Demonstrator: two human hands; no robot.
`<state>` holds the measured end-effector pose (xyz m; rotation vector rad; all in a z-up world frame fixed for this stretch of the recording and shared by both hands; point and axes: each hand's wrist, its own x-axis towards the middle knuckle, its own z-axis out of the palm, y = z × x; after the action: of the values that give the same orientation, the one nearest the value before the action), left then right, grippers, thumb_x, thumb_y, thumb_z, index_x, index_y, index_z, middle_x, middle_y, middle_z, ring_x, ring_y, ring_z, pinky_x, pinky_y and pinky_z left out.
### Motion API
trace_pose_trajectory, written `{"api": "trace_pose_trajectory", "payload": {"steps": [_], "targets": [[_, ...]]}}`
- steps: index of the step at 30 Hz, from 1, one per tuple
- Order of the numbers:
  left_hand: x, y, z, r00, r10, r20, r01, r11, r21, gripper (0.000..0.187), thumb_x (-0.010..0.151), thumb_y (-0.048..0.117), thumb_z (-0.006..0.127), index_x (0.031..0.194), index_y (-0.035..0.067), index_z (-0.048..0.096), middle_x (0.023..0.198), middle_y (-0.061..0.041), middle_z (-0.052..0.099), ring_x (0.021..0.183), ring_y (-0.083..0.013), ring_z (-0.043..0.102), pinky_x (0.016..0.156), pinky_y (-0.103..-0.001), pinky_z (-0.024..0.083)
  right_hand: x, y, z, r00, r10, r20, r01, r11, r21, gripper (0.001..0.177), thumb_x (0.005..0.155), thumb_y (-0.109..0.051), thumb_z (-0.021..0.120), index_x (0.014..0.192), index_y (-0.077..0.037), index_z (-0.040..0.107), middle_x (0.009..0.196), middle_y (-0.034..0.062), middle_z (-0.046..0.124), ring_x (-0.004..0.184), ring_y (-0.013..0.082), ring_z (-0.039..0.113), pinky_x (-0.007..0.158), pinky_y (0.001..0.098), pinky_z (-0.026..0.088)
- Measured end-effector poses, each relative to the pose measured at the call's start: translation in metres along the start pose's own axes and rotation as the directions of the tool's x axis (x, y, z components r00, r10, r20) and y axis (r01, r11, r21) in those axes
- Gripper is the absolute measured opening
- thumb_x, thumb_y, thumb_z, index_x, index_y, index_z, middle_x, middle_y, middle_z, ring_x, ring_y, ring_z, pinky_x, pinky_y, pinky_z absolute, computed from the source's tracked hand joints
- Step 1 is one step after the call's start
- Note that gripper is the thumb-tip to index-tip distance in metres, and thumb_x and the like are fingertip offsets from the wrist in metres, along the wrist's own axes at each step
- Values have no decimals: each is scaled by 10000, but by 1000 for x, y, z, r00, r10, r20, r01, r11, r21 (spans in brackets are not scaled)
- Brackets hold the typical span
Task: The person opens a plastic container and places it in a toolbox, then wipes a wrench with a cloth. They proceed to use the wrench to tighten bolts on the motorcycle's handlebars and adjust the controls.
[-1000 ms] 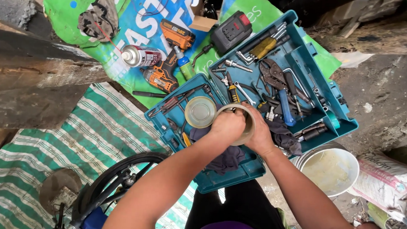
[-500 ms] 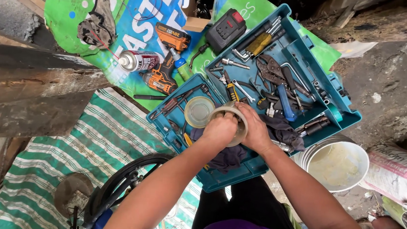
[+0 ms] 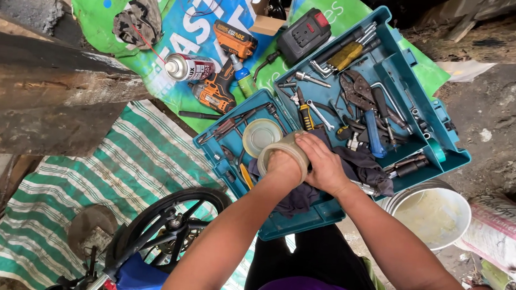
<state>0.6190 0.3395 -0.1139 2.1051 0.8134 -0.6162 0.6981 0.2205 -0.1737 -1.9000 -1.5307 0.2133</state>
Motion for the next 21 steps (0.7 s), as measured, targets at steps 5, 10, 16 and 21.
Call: {"api": "trace_pose_trajectory", "payload": {"steps": [5, 10, 16, 21], "targets": [[-19, -1, -22, 998, 22, 64, -18, 998, -52, 278, 1025, 152, 628, 1255, 41, 738, 1159, -242, 760, 1084, -445, 788, 917, -567, 649, 1, -2, -8, 1000, 2, -2, -2, 996, 89, 818, 804, -429, 891, 1546, -168, 667, 1523, 7, 726, 1454, 283, 650, 967, 444, 645], [-56, 2, -52, 991, 47, 126, -33, 993, -110, 392, 1036, 182, 634, 1395, 67, 739, 1234, -255, 770, 1179, -447, 780, 1003, -586, 634, 6, 0, -21, 1000, 5, -13, -1, 967, 254, 739, 828, -190, 869, 1512, -12, 655, 1515, 163, 716, 1422, 417, 653, 1103, 513, 596], [-120, -8, -118, 992, -30, 120, 94, 817, -569, 535, 1033, 65, 463, 1518, 231, 618, 1473, -236, 714, 1466, -481, 594, 1188, -610, 515, 12, -5, -31, 999, 22, -24, -12, 926, 378, 794, 805, -182, 932, 1475, 104, 619, 1480, 274, 698, 1394, 505, 649, 1176, 578, 542], [-110, -45, -77, 946, -258, -195, -95, 356, -930, 367, 1121, 35, 552, 1477, -21, 625, 1025, -266, 801, 899, -244, 803, 870, -381, 694, 14, -3, -28, 998, 14, -61, 11, 918, 395, 774, 768, -122, 948, 1421, 144, 627, 1428, 343, 704, 1335, 547, 674, 1166, 583, 541]]}}
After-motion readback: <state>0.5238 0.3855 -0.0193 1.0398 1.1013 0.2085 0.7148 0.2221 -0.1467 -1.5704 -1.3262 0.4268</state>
